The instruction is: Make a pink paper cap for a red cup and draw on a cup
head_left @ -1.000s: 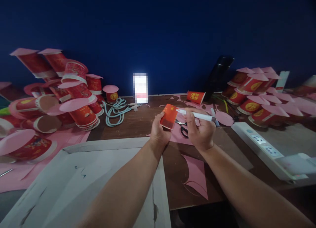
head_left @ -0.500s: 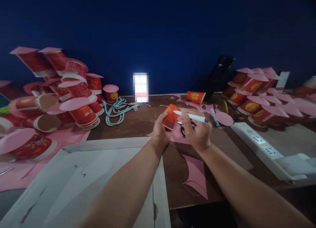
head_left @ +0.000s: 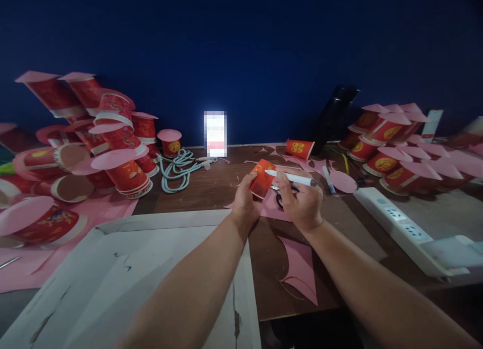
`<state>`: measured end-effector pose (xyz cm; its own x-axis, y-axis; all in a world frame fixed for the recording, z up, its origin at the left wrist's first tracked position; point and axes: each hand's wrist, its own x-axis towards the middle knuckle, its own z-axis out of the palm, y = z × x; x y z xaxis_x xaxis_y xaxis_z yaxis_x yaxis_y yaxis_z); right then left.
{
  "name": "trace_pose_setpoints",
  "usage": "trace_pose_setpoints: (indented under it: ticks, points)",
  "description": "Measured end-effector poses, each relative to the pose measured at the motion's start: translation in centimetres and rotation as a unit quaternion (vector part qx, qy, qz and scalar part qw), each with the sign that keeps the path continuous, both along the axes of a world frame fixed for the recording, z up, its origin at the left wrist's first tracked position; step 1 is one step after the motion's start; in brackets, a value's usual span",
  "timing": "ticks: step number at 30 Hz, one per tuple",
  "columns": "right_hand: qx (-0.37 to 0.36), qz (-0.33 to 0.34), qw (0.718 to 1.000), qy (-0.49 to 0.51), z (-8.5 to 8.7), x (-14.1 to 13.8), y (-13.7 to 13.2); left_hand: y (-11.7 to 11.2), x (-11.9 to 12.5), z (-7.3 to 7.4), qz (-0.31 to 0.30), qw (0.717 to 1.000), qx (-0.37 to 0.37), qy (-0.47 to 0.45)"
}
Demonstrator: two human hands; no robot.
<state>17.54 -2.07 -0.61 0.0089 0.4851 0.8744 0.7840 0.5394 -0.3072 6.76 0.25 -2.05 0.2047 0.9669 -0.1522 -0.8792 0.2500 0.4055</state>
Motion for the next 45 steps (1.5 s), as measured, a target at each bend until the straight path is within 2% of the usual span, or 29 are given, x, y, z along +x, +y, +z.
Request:
trace_pose_setpoints:
  ticks: [9, 17, 45]
  points:
    - [0.01, 0.0, 1.0, -0.008, 0.05, 0.04, 0.02, -0.01, 0.0, -0.14, -0.003, 1.0, 0.016, -0.011]
    - [0.021, 0.0, 1.0, -0.009, -0.01, 0.02, 0.03, 0.1, -0.08, -0.16, -0.02, 0.999, -0.011, -0.025]
    - [0.002, 0.009, 1.0, -0.009, -0.02, 0.14, 0.0, 0.48, -0.18, -0.36, 0.036, 0.997, -0.058, -0.023]
